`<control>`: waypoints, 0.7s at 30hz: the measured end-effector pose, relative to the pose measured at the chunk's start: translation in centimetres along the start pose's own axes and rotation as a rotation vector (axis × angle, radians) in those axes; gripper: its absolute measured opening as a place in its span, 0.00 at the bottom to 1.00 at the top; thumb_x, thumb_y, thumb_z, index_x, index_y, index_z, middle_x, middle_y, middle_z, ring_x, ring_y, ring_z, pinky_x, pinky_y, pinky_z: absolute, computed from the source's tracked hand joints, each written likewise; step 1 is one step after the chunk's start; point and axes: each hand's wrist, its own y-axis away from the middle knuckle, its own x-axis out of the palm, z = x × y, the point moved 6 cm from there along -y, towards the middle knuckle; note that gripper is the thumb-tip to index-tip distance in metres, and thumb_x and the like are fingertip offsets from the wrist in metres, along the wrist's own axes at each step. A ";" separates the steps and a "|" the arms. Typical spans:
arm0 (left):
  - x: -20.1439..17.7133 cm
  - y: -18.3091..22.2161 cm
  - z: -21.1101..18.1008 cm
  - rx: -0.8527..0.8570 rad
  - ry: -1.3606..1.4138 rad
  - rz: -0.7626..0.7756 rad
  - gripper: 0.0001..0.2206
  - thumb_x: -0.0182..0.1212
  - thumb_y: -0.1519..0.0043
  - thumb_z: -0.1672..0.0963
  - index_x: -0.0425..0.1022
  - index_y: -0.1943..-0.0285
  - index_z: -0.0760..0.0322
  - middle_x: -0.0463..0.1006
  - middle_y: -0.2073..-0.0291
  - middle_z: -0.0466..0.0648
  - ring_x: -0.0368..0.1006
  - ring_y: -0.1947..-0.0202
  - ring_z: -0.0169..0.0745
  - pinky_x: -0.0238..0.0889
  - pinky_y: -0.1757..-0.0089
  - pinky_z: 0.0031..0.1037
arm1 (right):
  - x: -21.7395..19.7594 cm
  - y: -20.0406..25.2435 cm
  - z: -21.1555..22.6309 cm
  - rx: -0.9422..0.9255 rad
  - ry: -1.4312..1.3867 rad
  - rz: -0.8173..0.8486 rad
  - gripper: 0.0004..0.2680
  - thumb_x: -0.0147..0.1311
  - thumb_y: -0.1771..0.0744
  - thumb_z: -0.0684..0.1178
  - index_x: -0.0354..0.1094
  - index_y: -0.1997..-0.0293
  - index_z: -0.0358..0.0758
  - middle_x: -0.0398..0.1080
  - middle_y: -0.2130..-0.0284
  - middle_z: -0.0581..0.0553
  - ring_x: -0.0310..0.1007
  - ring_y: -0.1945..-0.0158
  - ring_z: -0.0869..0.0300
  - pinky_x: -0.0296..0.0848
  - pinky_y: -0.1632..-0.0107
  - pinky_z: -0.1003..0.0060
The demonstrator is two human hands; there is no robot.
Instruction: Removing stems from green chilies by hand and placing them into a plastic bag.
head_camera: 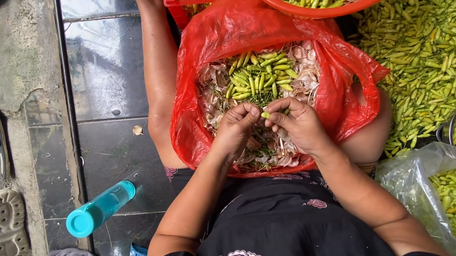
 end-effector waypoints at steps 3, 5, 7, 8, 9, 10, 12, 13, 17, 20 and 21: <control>-1.0 -0.7 1.6 -0.051 0.127 0.066 0.07 0.61 0.32 0.58 0.73 0.62 0.68 0.75 0.72 0.50 0.72 0.68 0.32 0.70 0.61 0.21 | -2.4 -0.4 -3.0 0.168 -0.303 0.075 0.03 0.57 0.33 0.39 0.69 0.57 0.35 0.78 0.58 0.37 0.82 0.65 0.58 0.82 0.69 0.75; 0.0 0.2 -1.8 0.007 -0.263 0.134 0.06 0.63 0.34 0.59 0.75 0.58 0.70 0.77 0.69 0.55 0.74 0.67 0.40 0.71 0.61 0.28 | -3.5 0.0 -3.0 0.208 -0.395 0.123 0.04 0.55 0.31 0.43 0.69 0.55 0.36 0.75 0.59 0.37 0.80 0.64 0.58 0.77 0.70 0.76; 0.2 -0.4 -3.1 0.066 -0.652 0.199 0.07 0.65 0.35 0.60 0.77 0.53 0.72 0.79 0.65 0.60 0.76 0.65 0.49 0.71 0.61 0.35 | -3.9 0.2 -2.4 0.247 -0.484 0.171 0.06 0.53 0.30 0.46 0.69 0.52 0.37 0.72 0.60 0.37 0.78 0.63 0.58 0.71 0.71 0.77; -0.2 -1.4 -3.6 0.245 -0.947 0.157 0.07 0.62 0.36 0.61 0.78 0.51 0.67 0.80 0.63 0.56 0.77 0.62 0.48 0.71 0.59 0.33 | -3.8 0.3 -1.9 0.264 -0.454 0.163 0.08 0.50 0.29 0.49 0.70 0.50 0.37 0.74 0.58 0.36 0.79 0.62 0.56 0.71 0.72 0.77; -0.4 -2.3 -4.1 0.432 -1.240 0.109 0.09 0.59 0.37 0.62 0.79 0.49 0.63 0.80 0.61 0.52 0.78 0.59 0.48 0.71 0.58 0.32 | -3.8 0.2 -1.3 0.277 -0.423 0.155 0.10 0.47 0.28 0.52 0.70 0.48 0.37 0.76 0.56 0.34 0.80 0.61 0.55 0.70 0.72 0.77; -0.5 -4.0 -3.9 0.435 -1.241 0.108 0.09 0.59 0.37 0.62 0.79 0.49 0.63 0.80 0.61 0.52 0.78 0.59 0.48 0.71 0.58 0.32 | -3.8 -0.1 -0.7 0.276 -0.422 0.158 0.10 0.47 0.28 0.52 0.70 0.48 0.37 0.76 0.56 0.34 0.80 0.61 0.55 0.70 0.72 0.77; 0.0 -6.3 -4.9 0.795 -1.466 -0.082 0.05 0.61 0.35 0.59 0.80 0.55 0.62 0.79 0.65 0.50 0.77 0.63 0.48 0.73 0.64 0.30 | -4.3 -0.6 0.1 0.281 -0.337 0.096 0.10 0.48 0.28 0.54 0.70 0.48 0.40 0.77 0.57 0.39 0.78 0.63 0.58 0.66 0.75 0.80; 0.0 -7.6 -5.0 0.798 -1.466 -0.080 0.05 0.61 0.35 0.59 0.80 0.55 0.62 0.79 0.65 0.50 0.77 0.63 0.48 0.73 0.64 0.30 | -4.2 -0.8 0.4 0.278 -0.338 0.095 0.10 0.48 0.28 0.54 0.70 0.48 0.40 0.77 0.57 0.39 0.78 0.63 0.58 0.66 0.75 0.80; -1.2 -12.3 -4.3 0.911 -1.838 -0.275 0.12 0.69 0.45 0.51 0.78 0.61 0.61 0.74 0.66 0.49 0.71 0.63 0.51 0.70 0.66 0.37 | -4.6 -3.2 2.5 0.210 -0.273 0.073 0.05 0.51 0.29 0.46 0.69 0.51 0.43 0.74 0.61 0.41 0.76 0.65 0.59 0.63 0.75 0.80; -0.8 -13.2 -4.7 0.865 -1.911 -0.311 0.13 0.70 0.47 0.48 0.80 0.65 0.59 0.74 0.67 0.48 0.71 0.62 0.51 0.68 0.66 0.38 | -5.5 -4.9 5.0 0.143 -0.227 0.015 0.03 0.51 0.29 0.45 0.69 0.52 0.44 0.75 0.62 0.44 0.76 0.65 0.61 0.62 0.74 0.82; -0.4 -12.7 -5.5 0.876 -1.883 -0.327 0.13 0.71 0.48 0.49 0.82 0.64 0.59 0.75 0.65 0.48 0.70 0.61 0.52 0.67 0.65 0.39 | -5.8 -5.5 5.9 0.100 -0.194 -0.023 0.03 0.52 0.29 0.46 0.68 0.52 0.46 0.75 0.61 0.47 0.77 0.65 0.63 0.62 0.74 0.84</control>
